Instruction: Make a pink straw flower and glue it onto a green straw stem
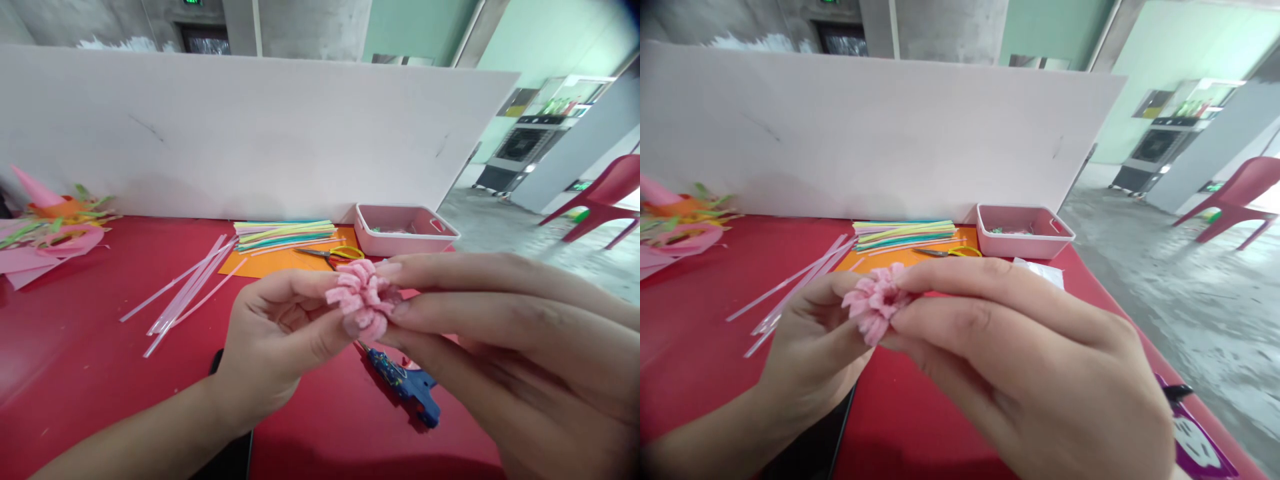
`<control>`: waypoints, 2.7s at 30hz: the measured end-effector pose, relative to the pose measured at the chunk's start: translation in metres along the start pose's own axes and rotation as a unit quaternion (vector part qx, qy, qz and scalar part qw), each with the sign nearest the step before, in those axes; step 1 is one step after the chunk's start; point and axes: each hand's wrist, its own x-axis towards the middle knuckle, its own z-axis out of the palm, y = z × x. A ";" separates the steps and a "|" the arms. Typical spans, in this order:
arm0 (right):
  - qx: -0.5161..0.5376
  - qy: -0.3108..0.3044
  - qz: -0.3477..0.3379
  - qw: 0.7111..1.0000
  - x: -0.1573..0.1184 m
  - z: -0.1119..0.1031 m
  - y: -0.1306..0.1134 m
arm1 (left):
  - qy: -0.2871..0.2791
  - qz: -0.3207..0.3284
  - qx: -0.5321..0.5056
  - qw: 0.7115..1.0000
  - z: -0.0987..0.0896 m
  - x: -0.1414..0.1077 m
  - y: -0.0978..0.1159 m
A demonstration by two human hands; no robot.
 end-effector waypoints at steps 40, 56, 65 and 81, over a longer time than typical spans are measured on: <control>0.045 0.009 0.056 0.997 0.001 0.003 -0.003 | 0.029 0.018 0.013 0.999 -0.001 -0.003 0.000; 0.045 -0.002 0.047 0.998 0.001 0.001 -0.004 | 0.031 0.111 0.132 0.984 0.008 -0.006 0.008; 0.023 -0.017 0.016 0.999 -0.001 -0.005 -0.003 | -0.005 0.121 0.117 0.986 0.005 -0.005 0.008; 0.056 -0.014 0.033 0.998 0.003 -0.003 -0.003 | -0.004 0.039 0.014 0.999 0.004 -0.004 0.006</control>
